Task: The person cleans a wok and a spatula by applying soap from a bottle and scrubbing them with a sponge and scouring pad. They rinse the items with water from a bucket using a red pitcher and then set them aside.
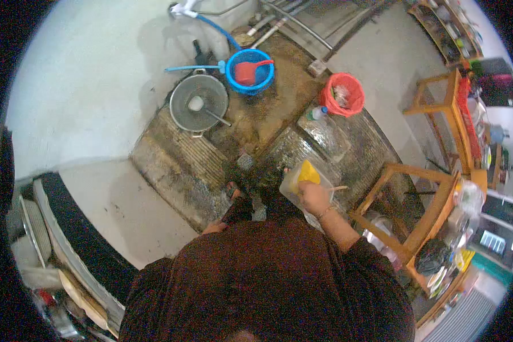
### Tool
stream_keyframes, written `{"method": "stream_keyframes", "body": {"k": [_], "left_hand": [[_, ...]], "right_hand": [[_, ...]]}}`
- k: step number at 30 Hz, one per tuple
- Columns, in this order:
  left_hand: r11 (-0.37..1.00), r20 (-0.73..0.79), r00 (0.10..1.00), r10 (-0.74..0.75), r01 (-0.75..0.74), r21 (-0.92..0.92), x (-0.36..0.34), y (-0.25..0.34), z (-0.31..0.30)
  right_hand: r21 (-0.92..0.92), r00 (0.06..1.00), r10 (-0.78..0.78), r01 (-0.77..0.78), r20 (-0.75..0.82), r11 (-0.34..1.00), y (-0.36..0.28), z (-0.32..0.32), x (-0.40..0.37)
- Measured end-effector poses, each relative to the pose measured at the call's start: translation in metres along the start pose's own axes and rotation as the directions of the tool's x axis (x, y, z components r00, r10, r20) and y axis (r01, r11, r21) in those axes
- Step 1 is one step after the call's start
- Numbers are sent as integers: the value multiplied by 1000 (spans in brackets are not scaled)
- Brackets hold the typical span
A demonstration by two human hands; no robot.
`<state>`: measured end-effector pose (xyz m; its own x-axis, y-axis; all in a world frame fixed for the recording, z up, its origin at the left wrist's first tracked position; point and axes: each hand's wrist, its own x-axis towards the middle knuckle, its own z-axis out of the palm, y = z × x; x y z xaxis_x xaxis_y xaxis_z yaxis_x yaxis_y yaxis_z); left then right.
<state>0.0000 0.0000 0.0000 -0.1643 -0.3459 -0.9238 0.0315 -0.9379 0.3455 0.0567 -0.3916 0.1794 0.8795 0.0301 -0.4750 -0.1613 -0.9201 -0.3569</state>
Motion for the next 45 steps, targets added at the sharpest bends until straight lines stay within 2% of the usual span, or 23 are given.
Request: {"method": "stream_keyframes", "body": {"k": [1, 3, 5, 8, 11, 14, 18, 20, 23, 25, 29, 30, 31, 32, 33, 34, 35, 37, 40, 43, 45], "left_hand": [[984, -287, 944, 162, -134, 116, -24, 8, 9], [947, -468, 837, 284, -167, 276, -58, 22, 13], [934, -391, 888, 242, -104, 341, -61, 42, -9], [991, -363, 932, -10, 59, 122, -43, 46, -17], [998, -448, 894, -13, 38, 47, -38, 48, -16], [997, -494, 869, 26, -55, -45, -44, 65, -16], [994, -682, 723, 107, -74, 77, -52, 78, 9], [978, -715, 668, 205, -108, 179, -84, 115, 3], [959, -697, 671, 253, -77, 274, -85, 113, 9], [948, -570, 769, 290, -148, 283, -74, 99, 17], [909, -319, 908, 271, -132, 395, -16, 24, 56], [896, -264, 887, 379, -281, 344, 0, -5, 60], [919, -222, 922, 316, -240, 311, 0, 0, 52], [958, -176, 968, 181, -133, 255, -1, 1, 40], [977, -138, 989, 46, -15, 215, -8, 24, 16], [982, -113, 993, -21, 41, 186, -13, 39, 1], [983, -93, 994, -48, 64, 170, -18, 55, -10], [990, -118, 993, -6, 23, 141, -30, 63, -21], [992, -121, 992, -21, 35, 118, -22, 53, -35], [993, -74, 995, -64, 71, 93, -19, 49, -36], [989, -26, 993, -112, 114, 93, -18, 53, -39]], "right_hand": [[-8, 1000, -1, 1, -21, 1000, -4, 1, -3], [28, 1000, 8, -7, -22, 1000, -5, 14, -17], [35, 999, 39, -37, -37, 999, 5, 17, -19], [48, 996, 29, -25, -87, 999, 36, 40, -22], [33, 997, 49, -47, -52, 998, 61, 45, -22], [-7, 999, 28, -28, -28, 1000, 108, 70, -12], [-63, 998, 22, -25, -54, 998, 170, 101, 13], [-131, 999, 30, -35, -34, 991, 203, 112, 36], [-120, 996, 73, -80, -58, 990, 243, 120, 73], [-179, 988, 151, -155, -38, 972, 271, 135, 106], [-202, 977, 205, -214, -66, 956, 306, 133, 164], [-202, 969, 240, -247, -61, 948, 322, 145, 183], [-201, 960, 276, -281, -54, 938, 337, 156, 200], [-206, 942, 329, -337, -72, 919, 351, 165, 215], [-214, 924, 371, -382, -91, 899, 364, 173, 232], [-226, 908, 406, -419, -105, 879, 372, 179, 246], [-247, 922, 362, -386, -137, 889, 375, 181, 250], [-280, 940, 269, -322, -211, 904, 375, 173, 260], [-221, 909, 242, -327, -339, 919, 381, 192, 281], [-74, 880, 408, -436, -244, 897, 374, 223, 298], [-82, 849, 387, -442, -359, 893, 353, 235, 293]]}}
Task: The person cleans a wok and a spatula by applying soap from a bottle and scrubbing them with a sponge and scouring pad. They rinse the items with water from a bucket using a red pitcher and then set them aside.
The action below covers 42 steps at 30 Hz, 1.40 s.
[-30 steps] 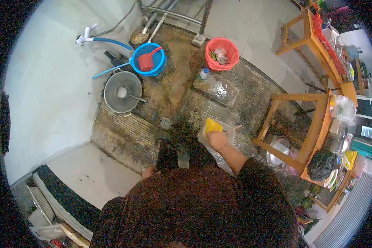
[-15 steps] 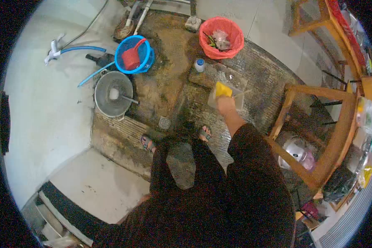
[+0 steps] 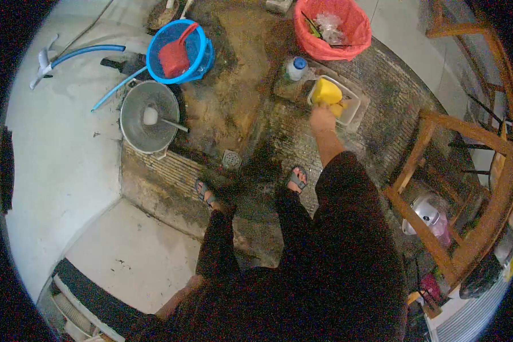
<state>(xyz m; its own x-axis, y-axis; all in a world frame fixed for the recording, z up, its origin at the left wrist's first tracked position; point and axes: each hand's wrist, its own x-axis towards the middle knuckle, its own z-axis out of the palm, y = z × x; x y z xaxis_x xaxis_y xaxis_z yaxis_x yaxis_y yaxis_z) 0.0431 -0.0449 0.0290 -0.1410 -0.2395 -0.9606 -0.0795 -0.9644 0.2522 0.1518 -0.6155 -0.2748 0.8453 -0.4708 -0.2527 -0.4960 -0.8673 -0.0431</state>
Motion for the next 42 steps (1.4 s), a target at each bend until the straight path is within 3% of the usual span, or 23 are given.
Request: {"method": "stream_keyframes", "body": {"k": [1, 5, 6, 7, 8, 10, 11, 14, 16, 17, 18, 20, 22, 23, 25, 26, 28, 31, 34, 35, 39, 41, 42], "left_hand": [[999, 32, 999, -33, 33, 12, -3, 12, -10], [996, 47, 999, 26, -30, 84, 11, -13, 2], [996, 28, 999, 40, -42, 74, 20, -30, 13], [999, -15, 999, 32, -32, 13, 36, -59, 40], [998, -58, 998, 22, -25, -49, 43, -73, 52], [925, -266, 945, 191, -264, -275, 22, -49, 27], [909, -305, 917, 256, -336, -246, 12, -37, 14], [893, -244, 859, 450, -440, 95, -8, -10, -19], [799, -117, 836, 536, -457, 392, -19, -4, -34], [719, -45, 830, 556, -453, 527, -27, -9, -39], [749, -108, 814, 571, -463, 474, -23, -26, -31], [790, -235, 772, 590, -494, 363, -2, -66, -10], [952, -258, 917, 305, -292, 87, -20, -66, -20], [984, -234, 960, 153, -169, -52, -30, -65, -26], [849, -122, 980, 159, -199, -490, -49, -84, -38], [712, -66, 981, 184, -179, -679, -60, -95, -42], [727, 28, 968, 250, -169, -666, -87, -108, -48], [750, 280, 956, 84, 124, -649, -125, -130, -59], [775, 212, 949, 232, -49, -631, -111, -178, -31], [696, 270, 947, 173, 76, -714, -106, -177, -24], [736, -113, 928, 356, -353, -578, -93, -159, -40], [742, -410, 837, 362, -525, -417, -65, -171, -17], [708, -396, 846, 359, -522, -475, -59, -179, -9]], "right_hand": [[-6, 998, 3, -4, -64, 1000, -12, -5, -13], [164, 995, 68, -79, 76, 983, -48, -46, -95], [188, 944, 29, -96, 328, 977, -55, -59, -123], [124, 647, 67, -245, 760, 962, -60, -66, -144], [118, 458, -41, -140, 888, 983, -61, -48, -177], [285, 73, -301, 173, 951, 943, -59, -1, -260], [333, 24, -345, 201, 938, 921, -58, 1, -290], [314, 287, -328, 93, 900, 945, -66, -63, -316], [298, 417, -282, 28, 864, 954, -79, -98, -325], [286, 557, -231, -12, 798, 958, -95, -131, -330], [279, 681, -170, -53, 713, 959, -112, -172, -335], [277, 732, -91, -138, 675, 951, -124, -183, -353], [256, 601, -71, -228, 796, 939, -112, -154, -371], [241, 632, -59, -208, 773, 948, -118, -156, -372], [207, 687, -34, -171, 726, 963, -130, -166, -371], [285, 664, -37, -270, 747, 920, -135, -175, -366], [405, 610, -48, -462, 791, 789, -145, -210, -350], [365, 389, -175, -491, 904, 791, -134, -246, -369], [307, 304, -186, -420, 934, 854, -120, -280, -394], [285, 300, -167, -409, 939, 867, -119, -287, -397], [236, 388, -74, -386, 919, 892, -132, -298, -407], [233, 439, -50, -375, 897, 897, -141, -294, -403], [238, 461, -47, -366, 886, 900, -144, -292, -397]]}}
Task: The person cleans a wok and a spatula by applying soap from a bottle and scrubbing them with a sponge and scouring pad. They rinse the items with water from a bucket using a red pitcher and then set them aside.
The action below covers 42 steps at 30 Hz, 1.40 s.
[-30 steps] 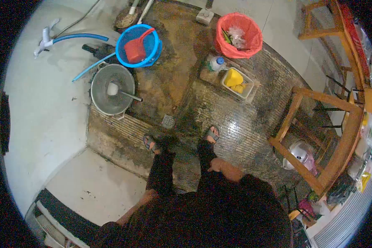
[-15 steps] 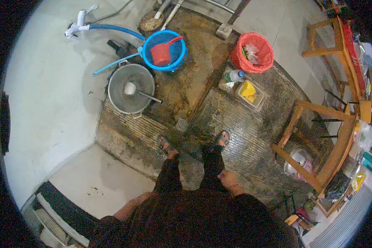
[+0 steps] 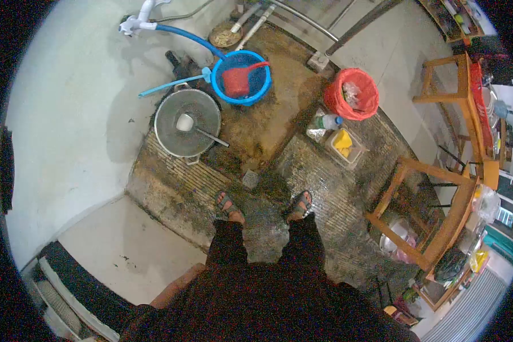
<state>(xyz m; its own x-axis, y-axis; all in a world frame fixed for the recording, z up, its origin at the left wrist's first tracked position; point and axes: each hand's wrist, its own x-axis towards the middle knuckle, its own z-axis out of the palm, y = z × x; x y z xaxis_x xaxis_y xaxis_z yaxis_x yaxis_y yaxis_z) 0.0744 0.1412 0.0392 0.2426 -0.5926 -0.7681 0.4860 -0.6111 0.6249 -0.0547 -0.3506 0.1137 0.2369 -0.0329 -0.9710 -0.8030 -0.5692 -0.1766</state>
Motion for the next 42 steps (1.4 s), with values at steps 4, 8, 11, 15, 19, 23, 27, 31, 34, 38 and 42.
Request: {"method": "stream_keyframes", "body": {"k": [4, 8, 11, 15, 19, 23, 27, 31, 34, 38, 42], "left_hand": [[958, 73, 965, -252, 259, -120, -23, 24, -17], [926, 127, 942, -310, 329, -185, -25, 78, -29], [956, -33, 998, -45, 33, -292, -11, 35, -16], [993, -146, 988, 42, -25, 116, 23, -83, -4], [933, -194, 964, 183, -108, 343, 49, -150, 20], [984, -108, 994, -9, 28, 178, 23, -103, 23], [971, 93, 971, -220, 227, -69, -10, -39, 44], [882, 160, 949, -272, 312, -352, -9, -36, 85], [784, 103, 922, -373, 372, -497, -21, 29, 66], [507, 50, 796, -604, 431, -746, -32, 82, 48], [673, -249, 724, -644, 381, -634, -23, 43, 70]], "right_hand": [[-43, 998, -37, 35, -46, 998, -21, -10, 10], [-110, 996, -71, 65, -53, 992, -45, -25, 10], [-170, 994, -94, 84, -52, 982, -63, -35, 13], [-244, 991, -128, 116, -33, 963, -82, -47, 21], [-355, 985, -167, 170, 40, 919, -108, -64, 37], [-536, 945, -167, 298, 280, 789, -140, -82, 62], [-648, 649, 111, 702, 753, 295, -206, -81, 93], [-627, 595, -247, 775, 764, -74, -349, -99, 167], [-761, 153, -987, 635, -40, 129, -528, -167, 137], [-719, -24, -878, 586, -477, 374, -681, -235, 63], [-919, -215, -930, 330, -297, 218, -758, -272, 131]]}}
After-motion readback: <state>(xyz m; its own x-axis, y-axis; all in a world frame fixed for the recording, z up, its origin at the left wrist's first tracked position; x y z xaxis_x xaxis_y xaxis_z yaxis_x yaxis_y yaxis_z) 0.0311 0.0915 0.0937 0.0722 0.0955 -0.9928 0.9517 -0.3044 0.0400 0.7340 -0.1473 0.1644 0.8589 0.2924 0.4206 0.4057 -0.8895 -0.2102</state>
